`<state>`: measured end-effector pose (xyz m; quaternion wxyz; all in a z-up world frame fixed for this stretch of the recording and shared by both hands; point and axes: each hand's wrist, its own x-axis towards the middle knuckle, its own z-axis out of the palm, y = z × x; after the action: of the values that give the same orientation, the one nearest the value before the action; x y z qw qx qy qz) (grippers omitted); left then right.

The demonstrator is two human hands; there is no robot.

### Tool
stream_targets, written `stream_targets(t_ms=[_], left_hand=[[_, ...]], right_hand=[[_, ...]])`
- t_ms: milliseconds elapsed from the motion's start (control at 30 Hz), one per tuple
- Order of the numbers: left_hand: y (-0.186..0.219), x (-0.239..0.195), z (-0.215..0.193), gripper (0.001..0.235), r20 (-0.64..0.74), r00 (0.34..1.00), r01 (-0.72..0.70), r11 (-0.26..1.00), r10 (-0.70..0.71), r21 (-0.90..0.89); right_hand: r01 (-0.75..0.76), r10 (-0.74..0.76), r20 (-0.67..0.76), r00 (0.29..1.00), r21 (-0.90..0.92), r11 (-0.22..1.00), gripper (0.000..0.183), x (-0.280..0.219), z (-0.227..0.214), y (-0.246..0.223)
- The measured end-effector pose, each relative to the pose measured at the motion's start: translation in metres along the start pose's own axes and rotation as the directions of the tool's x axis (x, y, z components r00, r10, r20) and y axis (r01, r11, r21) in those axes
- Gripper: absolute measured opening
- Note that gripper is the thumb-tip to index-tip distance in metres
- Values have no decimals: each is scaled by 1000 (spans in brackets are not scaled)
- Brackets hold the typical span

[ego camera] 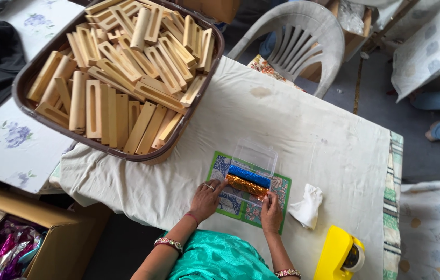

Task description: The person wraps wooden blocks with metallic foil, folding the foil around each block and smoothing it by hand. They wipe a clear plastic container with a white cloth, place the wrapped blocks into the container, and wipe the blocks with the cloth.

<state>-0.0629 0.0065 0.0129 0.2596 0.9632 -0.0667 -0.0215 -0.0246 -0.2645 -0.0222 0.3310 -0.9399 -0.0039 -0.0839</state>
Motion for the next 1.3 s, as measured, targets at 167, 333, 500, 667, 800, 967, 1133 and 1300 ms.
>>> stream_targets(t_ms=[167, 333, 500, 667, 800, 967, 1133, 1300], left_hand=[[19, 33, -33, 43, -9, 997, 78, 966, -82, -245], [24, 88, -163, 30, -412, 911, -166, 918, 3, -361], [-40, 148, -216, 30, -639, 691, 187, 937, -339, -296], [-119, 210, -209, 57, -691, 647, 383, 921, -322, -70], [-111, 219, -230, 82, -697, 647, 426, 905, -310, -7], [-90, 209, -266, 86, -472, 776, 526, 843, -419, 117], [-156, 229, -239, 28, -407, 851, 427, 888, -332, 169], [-140, 193, -282, 57, -611, 613, 400, 864, -501, -306]], right_hand=[[-27, 27, 14, 1000, 29, 999, 25, -1, -1, 1], [13, -13, -19, 1000, -14, 1000, 24, 0, 6, 8], [-1, 0, -49, 999, -14, 1000, 25, -2, 9, 9], [-58, 58, -22, 998, -25, 998, 24, -1, 9, 8], [-66, 66, 3, 998, -44, 997, 25, -2, 8, 7], [-66, 66, -6, 998, -27, 997, 24, -2, 9, 9], [-86, 86, 0, 996, -26, 996, 24, 1, 10, 8], [-60, 60, -9, 998, -27, 998, 24, -2, 12, 12]])
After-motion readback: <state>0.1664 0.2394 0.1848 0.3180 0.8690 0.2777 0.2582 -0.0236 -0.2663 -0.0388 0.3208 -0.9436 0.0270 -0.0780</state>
